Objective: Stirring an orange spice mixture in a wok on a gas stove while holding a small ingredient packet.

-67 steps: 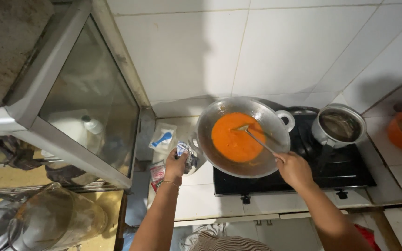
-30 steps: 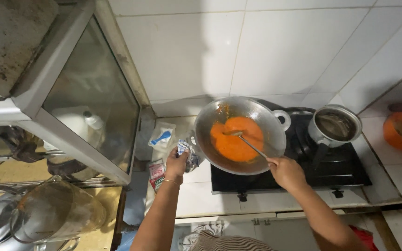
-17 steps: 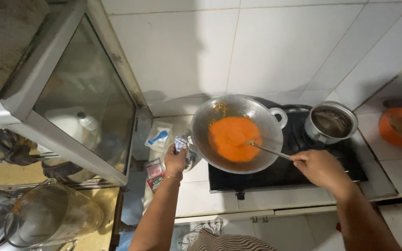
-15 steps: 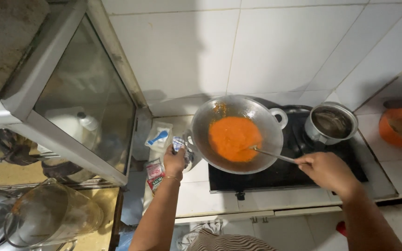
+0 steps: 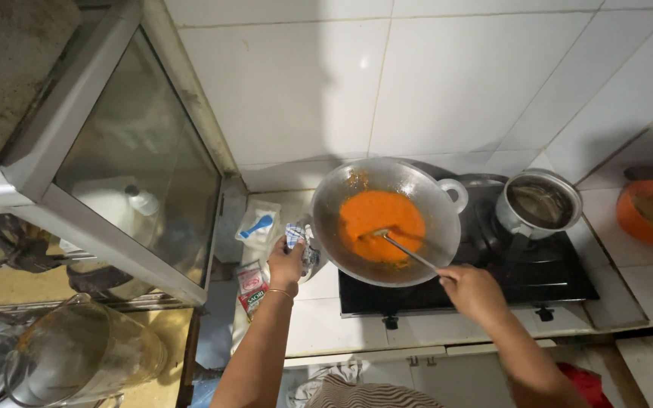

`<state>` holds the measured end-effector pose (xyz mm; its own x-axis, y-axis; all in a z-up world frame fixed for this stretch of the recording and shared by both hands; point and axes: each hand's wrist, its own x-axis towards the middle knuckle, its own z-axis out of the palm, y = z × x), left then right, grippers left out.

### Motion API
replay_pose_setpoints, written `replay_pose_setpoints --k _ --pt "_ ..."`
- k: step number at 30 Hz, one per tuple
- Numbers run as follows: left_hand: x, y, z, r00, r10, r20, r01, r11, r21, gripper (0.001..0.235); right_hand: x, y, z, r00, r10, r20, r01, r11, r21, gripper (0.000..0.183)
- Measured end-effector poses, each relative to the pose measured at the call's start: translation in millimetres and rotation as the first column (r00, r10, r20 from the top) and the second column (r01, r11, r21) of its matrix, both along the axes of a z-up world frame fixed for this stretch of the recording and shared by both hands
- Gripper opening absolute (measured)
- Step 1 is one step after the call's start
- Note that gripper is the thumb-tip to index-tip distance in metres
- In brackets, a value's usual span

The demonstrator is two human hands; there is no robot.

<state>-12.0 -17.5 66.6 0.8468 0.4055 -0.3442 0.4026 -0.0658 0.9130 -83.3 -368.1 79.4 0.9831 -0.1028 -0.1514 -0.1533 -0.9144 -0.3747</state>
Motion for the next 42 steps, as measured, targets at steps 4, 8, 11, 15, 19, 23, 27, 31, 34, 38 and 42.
replay_pose_setpoints --k 4,8,11,15,19,23,27,31,34,38,42 --pt "-4 -2 5 1.0 -0.004 0.005 0.004 1.0 0.002 0.059 9 15 -22 0.997 -0.053 0.056 0.052 0.999 0.014 0.028" --pt "-6 -5 11 0.999 -0.006 0.04 0.008 0.999 -0.044 0.058 14 24 -2 0.996 -0.065 0.069 0.06 0.996 0.064 0.03" --pt "0 4 -12 0.998 -0.005 0.06 0.009 0.997 -0.077 0.059 12 22 20 0.991 -0.123 0.043 0.118 0.987 0.111 0.032" --pt "8 5 -25 0.993 -0.01 0.121 0.027 0.989 -0.145 0.061 24 -13 -5 0.972 -0.234 0.015 0.233 0.971 0.051 0.033" --pt "6 6 -28 0.993 -0.064 0.104 0.076 0.991 -0.112 0.062 24 -27 -11 0.957 -0.288 0.023 0.287 0.956 0.055 0.033" --pt "5 5 -24 0.996 -0.017 0.09 0.03 0.988 -0.149 0.062 26 -43 -39 0.935 -0.353 -0.016 0.354 0.933 0.072 0.035" --pt "1 6 -19 0.996 -0.003 0.087 0.019 0.983 -0.182 0.061 22 -39 -63 0.908 -0.396 -0.136 0.419 0.866 0.272 0.03" --pt "1 5 -15 0.998 0.001 0.069 0.014 0.977 -0.211 0.06 8 -5 -38 0.863 -0.411 -0.294 0.503 0.645 0.575 0.037" --pt "-2 5 -9 0.997 0.0 0.081 0.017 0.978 -0.21 0.06 7 5 -37 0.846 -0.349 -0.403 0.532 0.504 0.68 0.044" --pt "-7 4 4 0.997 -0.034 0.066 0.045 0.983 -0.178 0.061 10 7 -40 0.857 -0.35 -0.379 0.509 0.456 0.73 0.04" --pt "-5 6 -3 0.997 -0.051 0.064 0.059 0.991 -0.124 0.062 13 3 -34 0.899 -0.33 -0.286 0.428 0.538 0.726 0.038"
